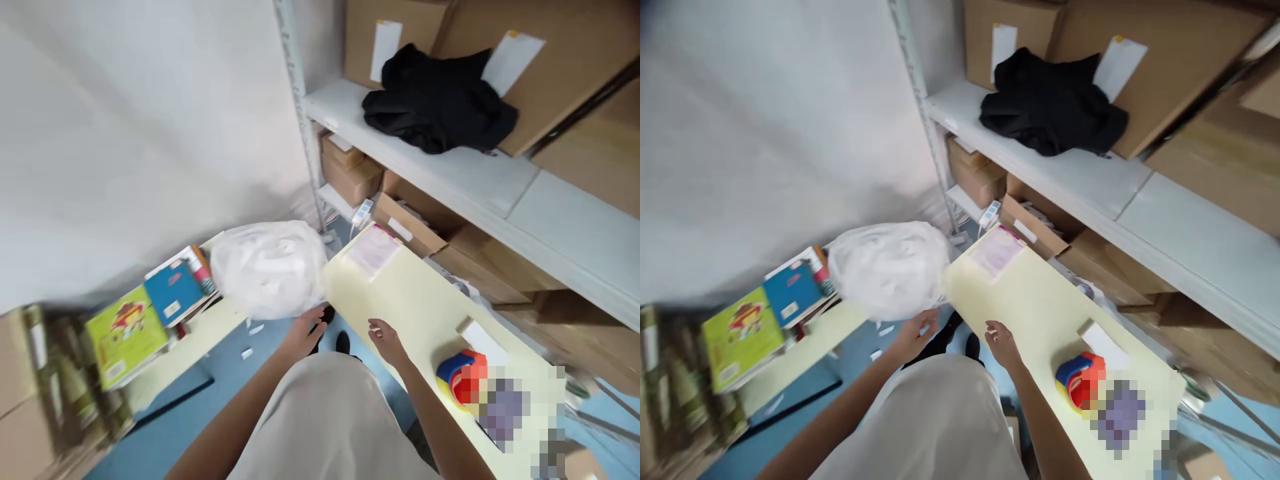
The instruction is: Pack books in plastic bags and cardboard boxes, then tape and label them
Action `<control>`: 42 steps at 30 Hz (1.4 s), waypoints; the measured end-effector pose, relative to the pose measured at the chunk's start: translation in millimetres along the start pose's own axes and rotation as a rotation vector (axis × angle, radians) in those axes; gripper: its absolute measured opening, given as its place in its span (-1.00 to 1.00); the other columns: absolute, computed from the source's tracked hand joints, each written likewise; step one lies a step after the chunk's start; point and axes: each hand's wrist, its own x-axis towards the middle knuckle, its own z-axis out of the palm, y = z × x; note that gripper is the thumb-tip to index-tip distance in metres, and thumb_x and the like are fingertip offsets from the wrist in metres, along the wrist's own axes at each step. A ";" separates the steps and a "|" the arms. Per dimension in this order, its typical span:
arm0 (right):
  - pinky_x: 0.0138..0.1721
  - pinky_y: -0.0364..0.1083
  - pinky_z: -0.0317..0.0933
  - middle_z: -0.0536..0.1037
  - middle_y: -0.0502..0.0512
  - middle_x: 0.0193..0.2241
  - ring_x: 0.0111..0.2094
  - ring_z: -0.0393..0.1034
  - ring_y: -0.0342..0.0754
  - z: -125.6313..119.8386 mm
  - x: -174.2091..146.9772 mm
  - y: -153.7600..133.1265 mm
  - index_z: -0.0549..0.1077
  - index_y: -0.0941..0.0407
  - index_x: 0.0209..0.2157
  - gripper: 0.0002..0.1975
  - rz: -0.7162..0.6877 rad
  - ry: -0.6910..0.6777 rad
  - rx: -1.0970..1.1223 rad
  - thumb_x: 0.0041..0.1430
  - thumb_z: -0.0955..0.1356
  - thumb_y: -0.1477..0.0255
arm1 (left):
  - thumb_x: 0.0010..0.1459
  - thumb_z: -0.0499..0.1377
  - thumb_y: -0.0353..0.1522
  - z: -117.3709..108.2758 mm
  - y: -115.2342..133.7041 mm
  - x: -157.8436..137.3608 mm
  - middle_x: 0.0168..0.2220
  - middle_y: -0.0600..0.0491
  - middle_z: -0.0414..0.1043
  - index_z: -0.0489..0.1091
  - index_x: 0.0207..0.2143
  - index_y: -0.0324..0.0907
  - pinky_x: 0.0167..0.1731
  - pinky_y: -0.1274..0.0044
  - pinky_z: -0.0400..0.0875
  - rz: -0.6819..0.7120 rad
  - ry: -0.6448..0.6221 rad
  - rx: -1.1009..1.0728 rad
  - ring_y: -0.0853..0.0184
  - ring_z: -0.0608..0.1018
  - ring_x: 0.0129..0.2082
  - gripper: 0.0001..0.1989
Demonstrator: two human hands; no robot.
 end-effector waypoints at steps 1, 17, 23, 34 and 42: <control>-0.26 -0.03 0.38 0.56 0.12 -0.27 -0.42 0.45 -0.09 0.7 3.5 0.1 0.47 0.09 -0.18 -0.67 0.014 -0.029 -0.002 0.00 0.31 0.31 | 0.12 0.10 -0.22 -1.3 -3.2 -12.8 -0.08 -0.10 0.50 0.35 0.00 -0.13 -0.09 0.30 0.44 -0.011 0.033 0.009 0.19 0.56 -0.14 -0.60; -0.18 0.01 0.35 0.58 0.17 -0.25 -0.29 0.48 0.00 151.2 16.9 -113.7 0.48 0.14 -0.18 -0.66 -0.371 -0.674 -0.105 0.05 0.31 0.24 | 0.10 0.13 -0.18 -72.9 -86.1 -167.8 -0.05 -0.14 0.50 0.40 -0.03 -0.17 -0.24 0.40 0.46 -0.284 0.766 -0.188 0.16 0.56 -0.13 -0.59; -0.23 -0.03 0.37 0.59 0.13 -0.26 -0.32 0.49 -0.05 273.2 -34.2 -174.9 0.47 0.12 -0.16 -0.71 -0.521 -0.933 -0.226 0.07 0.30 0.36 | 0.02 0.21 -0.20 -132.9 -171.8 -269.4 -0.02 -0.22 0.45 0.41 -0.07 -0.27 -0.08 0.31 0.40 -0.547 1.158 -0.406 0.07 0.50 -0.01 -0.55; 0.13 0.11 0.18 0.41 0.22 0.11 0.13 0.30 0.08 528.9 -139.0 -243.3 0.40 0.10 0.01 -0.47 -0.376 -1.156 -0.223 -0.07 0.44 0.44 | 0.14 0.15 -0.20 -257.4 -288.9 -374.6 0.32 -0.05 0.01 0.15 0.15 -0.07 0.06 0.43 0.30 -0.607 1.595 -1.031 0.23 0.20 0.27 -0.47; 0.19 0.11 0.11 0.37 0.14 0.14 0.22 0.17 0.07 596.2 -175.1 -254.0 0.36 0.02 0.03 -0.44 -0.192 -1.038 -0.098 -0.07 0.45 0.38 | 0.18 0.07 -0.12 -273.3 -293.3 -388.8 0.19 0.01 0.27 0.29 -0.09 -0.03 0.10 0.31 0.26 -0.502 1.409 -1.198 0.25 0.27 0.23 -0.70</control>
